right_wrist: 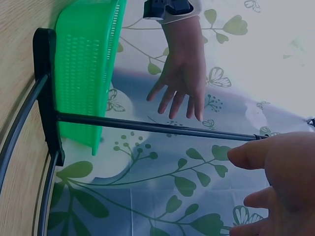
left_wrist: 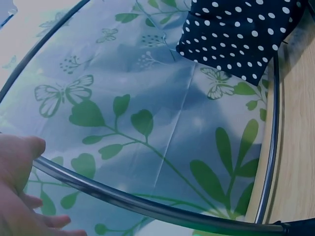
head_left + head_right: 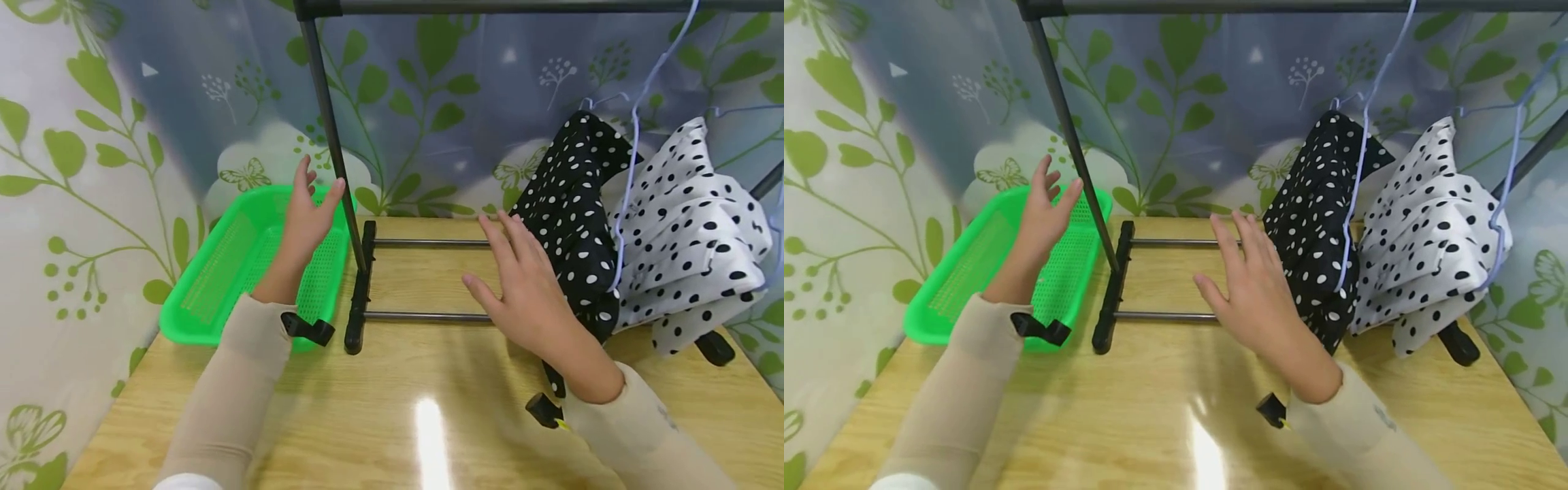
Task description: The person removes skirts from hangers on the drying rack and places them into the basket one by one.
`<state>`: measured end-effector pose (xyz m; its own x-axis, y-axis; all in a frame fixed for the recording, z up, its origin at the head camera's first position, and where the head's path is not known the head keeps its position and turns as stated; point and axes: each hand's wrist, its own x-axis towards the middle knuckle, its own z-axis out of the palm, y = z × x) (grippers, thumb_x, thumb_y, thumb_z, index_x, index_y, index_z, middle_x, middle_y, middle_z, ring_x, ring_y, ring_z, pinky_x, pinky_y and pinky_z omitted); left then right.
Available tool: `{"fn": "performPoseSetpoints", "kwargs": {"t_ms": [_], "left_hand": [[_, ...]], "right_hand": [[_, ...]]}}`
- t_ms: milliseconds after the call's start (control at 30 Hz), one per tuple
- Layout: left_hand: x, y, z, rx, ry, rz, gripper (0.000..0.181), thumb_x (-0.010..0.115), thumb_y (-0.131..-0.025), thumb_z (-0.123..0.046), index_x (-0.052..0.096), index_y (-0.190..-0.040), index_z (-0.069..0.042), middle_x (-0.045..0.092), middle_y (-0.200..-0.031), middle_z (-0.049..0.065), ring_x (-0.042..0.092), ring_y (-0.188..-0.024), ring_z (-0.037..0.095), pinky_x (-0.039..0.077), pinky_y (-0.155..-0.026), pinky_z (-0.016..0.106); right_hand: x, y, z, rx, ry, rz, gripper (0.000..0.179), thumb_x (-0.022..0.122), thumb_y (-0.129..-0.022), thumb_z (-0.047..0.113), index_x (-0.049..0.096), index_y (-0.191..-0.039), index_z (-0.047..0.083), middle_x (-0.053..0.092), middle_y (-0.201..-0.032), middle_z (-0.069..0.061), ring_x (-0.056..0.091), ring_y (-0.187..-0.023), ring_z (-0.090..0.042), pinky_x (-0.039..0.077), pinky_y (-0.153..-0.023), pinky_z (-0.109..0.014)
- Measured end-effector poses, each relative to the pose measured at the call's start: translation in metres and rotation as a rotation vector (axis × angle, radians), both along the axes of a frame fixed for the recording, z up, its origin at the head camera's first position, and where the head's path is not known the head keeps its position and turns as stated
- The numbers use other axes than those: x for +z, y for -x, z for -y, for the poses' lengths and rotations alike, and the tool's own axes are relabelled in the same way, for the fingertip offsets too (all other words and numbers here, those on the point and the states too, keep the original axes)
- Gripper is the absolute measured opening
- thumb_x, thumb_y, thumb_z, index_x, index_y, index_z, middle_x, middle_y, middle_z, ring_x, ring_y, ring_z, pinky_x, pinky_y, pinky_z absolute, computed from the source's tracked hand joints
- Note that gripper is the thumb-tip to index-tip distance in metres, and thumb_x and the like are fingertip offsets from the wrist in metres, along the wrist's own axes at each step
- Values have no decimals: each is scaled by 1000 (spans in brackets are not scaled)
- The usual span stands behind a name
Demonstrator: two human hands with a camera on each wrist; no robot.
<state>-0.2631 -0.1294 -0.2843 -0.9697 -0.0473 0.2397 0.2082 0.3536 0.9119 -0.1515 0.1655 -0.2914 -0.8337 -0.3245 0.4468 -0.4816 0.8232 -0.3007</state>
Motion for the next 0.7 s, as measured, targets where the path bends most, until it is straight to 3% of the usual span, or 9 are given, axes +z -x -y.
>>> {"fn": "performPoseSetpoints", "kwargs": {"t_ms": [167, 367, 700], "left_hand": [[5, 9, 1, 1, -20, -24, 81, 56, -96, -45, 6, -157, -29, 19, -160, 9, 22, -146, 26, 27, -113, 50], [12, 20, 2, -17, 23, -49, 83, 59, -94, -47, 8, -157, -28, 23, -159, 12, 26, -144, 28, 29, -112, 50], [19, 32, 6, -63, 26, -29, 86, 60, -92, -49, 4, -156, -37, 21, -160, 7, 25, -145, 27, 30, -112, 48]], "right_hand": [[4, 0, -2, 16, 14, -9, 73, 62, -96, 27, 22, -155, 10, 19, -158, -20, 14, -145, -40, 16, -113, -60], [6, 0, -2, 16, 8, -3, 73, 61, -96, 27, 22, -153, 5, 19, -158, -20, 14, -145, -40, 15, -114, -59], [5, 2, -3, 14, 13, -20, 73, 61, -96, 26, 23, -152, -2, 22, -157, -22, 16, -145, -39, 16, -115, -56]]}}
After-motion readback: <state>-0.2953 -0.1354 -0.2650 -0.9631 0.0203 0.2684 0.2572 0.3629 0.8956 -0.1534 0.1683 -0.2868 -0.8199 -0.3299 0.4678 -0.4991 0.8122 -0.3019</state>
